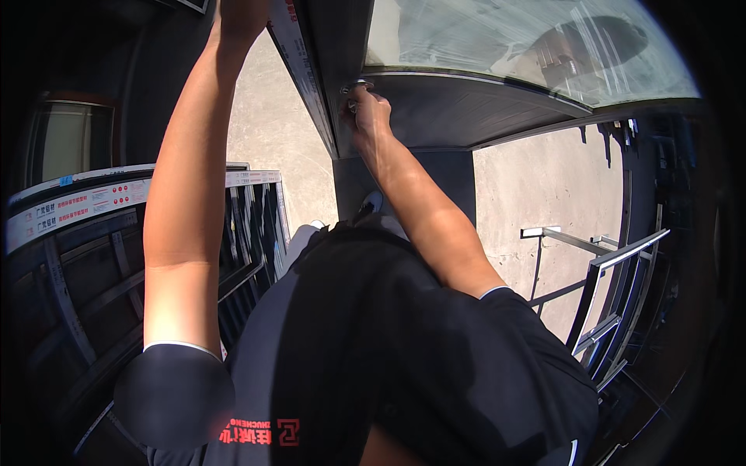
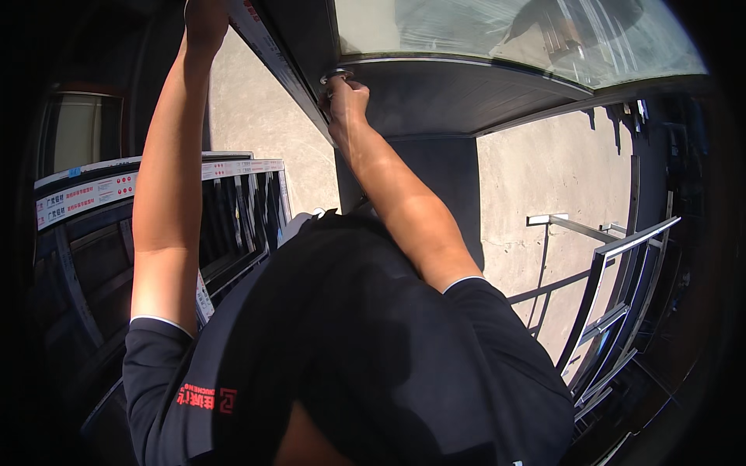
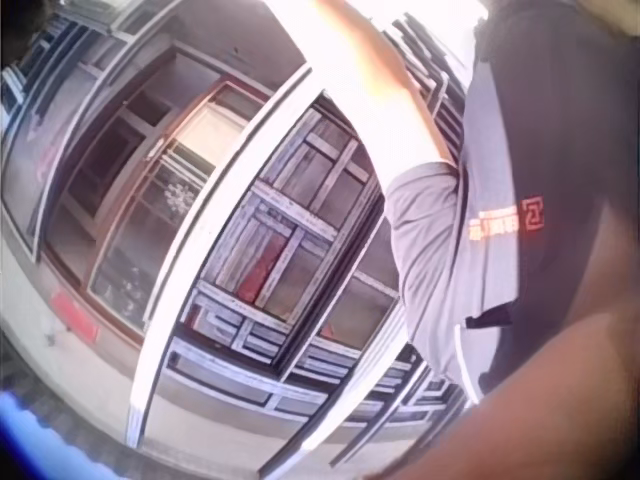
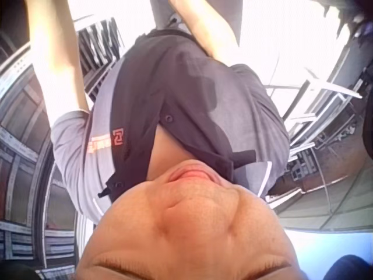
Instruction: The person lifts and positions a large glass window pane into a metal frame, then uses a cordless drill to fasten brackets and screws along the frame edges. The person also retrieves a small bowl of fasteners from a workbench and continues securing the frame components.
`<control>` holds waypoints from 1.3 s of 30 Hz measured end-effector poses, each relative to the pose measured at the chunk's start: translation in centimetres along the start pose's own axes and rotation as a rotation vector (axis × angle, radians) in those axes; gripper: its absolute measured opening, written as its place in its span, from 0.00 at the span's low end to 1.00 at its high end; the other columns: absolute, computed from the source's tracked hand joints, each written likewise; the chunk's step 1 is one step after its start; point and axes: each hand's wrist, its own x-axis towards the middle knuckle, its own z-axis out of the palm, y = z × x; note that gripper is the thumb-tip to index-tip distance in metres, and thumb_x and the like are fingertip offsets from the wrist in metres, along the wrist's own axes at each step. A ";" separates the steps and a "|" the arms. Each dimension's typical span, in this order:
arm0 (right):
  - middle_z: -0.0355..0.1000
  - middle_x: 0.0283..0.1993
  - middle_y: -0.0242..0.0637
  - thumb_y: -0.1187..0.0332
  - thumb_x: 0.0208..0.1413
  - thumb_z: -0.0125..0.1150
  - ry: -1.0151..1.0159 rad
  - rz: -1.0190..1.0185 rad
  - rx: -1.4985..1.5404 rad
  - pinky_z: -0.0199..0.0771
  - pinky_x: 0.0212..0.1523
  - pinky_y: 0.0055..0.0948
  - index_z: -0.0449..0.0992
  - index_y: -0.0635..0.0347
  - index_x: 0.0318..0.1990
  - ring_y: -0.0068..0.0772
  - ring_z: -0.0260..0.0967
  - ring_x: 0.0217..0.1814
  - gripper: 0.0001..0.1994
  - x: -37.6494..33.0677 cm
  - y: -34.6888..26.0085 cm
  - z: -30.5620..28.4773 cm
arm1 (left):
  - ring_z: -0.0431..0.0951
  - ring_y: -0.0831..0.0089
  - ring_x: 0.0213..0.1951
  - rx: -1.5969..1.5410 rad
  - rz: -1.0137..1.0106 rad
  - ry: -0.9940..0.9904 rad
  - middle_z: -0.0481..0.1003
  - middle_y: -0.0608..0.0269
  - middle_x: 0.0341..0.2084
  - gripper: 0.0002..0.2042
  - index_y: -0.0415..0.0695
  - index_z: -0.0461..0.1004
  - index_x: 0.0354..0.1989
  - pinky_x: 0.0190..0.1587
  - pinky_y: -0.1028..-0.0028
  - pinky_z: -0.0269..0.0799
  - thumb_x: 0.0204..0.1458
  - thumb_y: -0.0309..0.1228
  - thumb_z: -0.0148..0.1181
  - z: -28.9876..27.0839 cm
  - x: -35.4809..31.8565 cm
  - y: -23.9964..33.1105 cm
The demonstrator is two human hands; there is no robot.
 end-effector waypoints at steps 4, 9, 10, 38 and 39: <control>0.71 0.28 0.35 0.73 0.55 0.61 0.020 0.007 0.026 0.72 0.29 0.29 0.74 0.63 0.33 0.29 0.70 0.27 0.03 0.2 0.5 -0.1 | 0.77 0.69 0.51 0.375 -0.015 -0.049 0.76 0.59 0.51 0.41 0.36 0.68 0.62 0.55 0.69 0.73 0.56 0.64 0.59 -1.3 -1.5 1.4; 0.70 0.37 0.40 0.72 0.53 0.66 0.024 -0.051 0.036 0.72 0.29 0.29 0.62 0.64 0.49 0.29 0.70 0.29 0.20 0.0 1.0 -0.3 | 0.79 0.68 0.47 0.681 -0.058 -0.135 0.79 0.56 0.46 0.35 0.34 0.72 0.56 0.49 0.69 0.78 0.46 0.45 0.78 2.7 -3.8 4.7; 0.69 0.40 0.42 0.71 0.52 0.68 0.008 -0.062 0.038 0.72 0.29 0.30 0.57 0.64 0.54 0.29 0.70 0.29 0.27 -0.1 1.1 -0.6 | 0.79 0.68 0.47 0.693 -0.073 -0.155 0.79 0.55 0.46 0.35 0.34 0.72 0.56 0.49 0.69 0.79 0.45 0.42 0.80 3.4 -3.7 5.2; 0.80 0.33 0.55 0.51 0.45 0.64 0.192 -0.478 -0.864 0.81 0.45 0.46 0.80 0.65 0.39 0.54 0.81 0.39 0.23 -2.1 0.2 -2.0 | 0.78 0.67 0.47 0.732 0.035 -0.339 0.77 0.57 0.48 0.26 0.36 0.73 0.55 0.55 0.71 0.75 0.46 0.18 0.73 0.1 -4.6 1.0; 0.80 0.34 0.54 0.51 0.44 0.64 0.178 -0.466 -0.870 0.82 0.45 0.45 0.80 0.65 0.40 0.54 0.81 0.40 0.24 -2.1 0.2 -2.0 | 0.78 0.67 0.47 0.736 0.023 -0.343 0.77 0.57 0.49 0.25 0.36 0.73 0.55 0.55 0.71 0.75 0.46 0.18 0.73 0.0 -4.5 1.1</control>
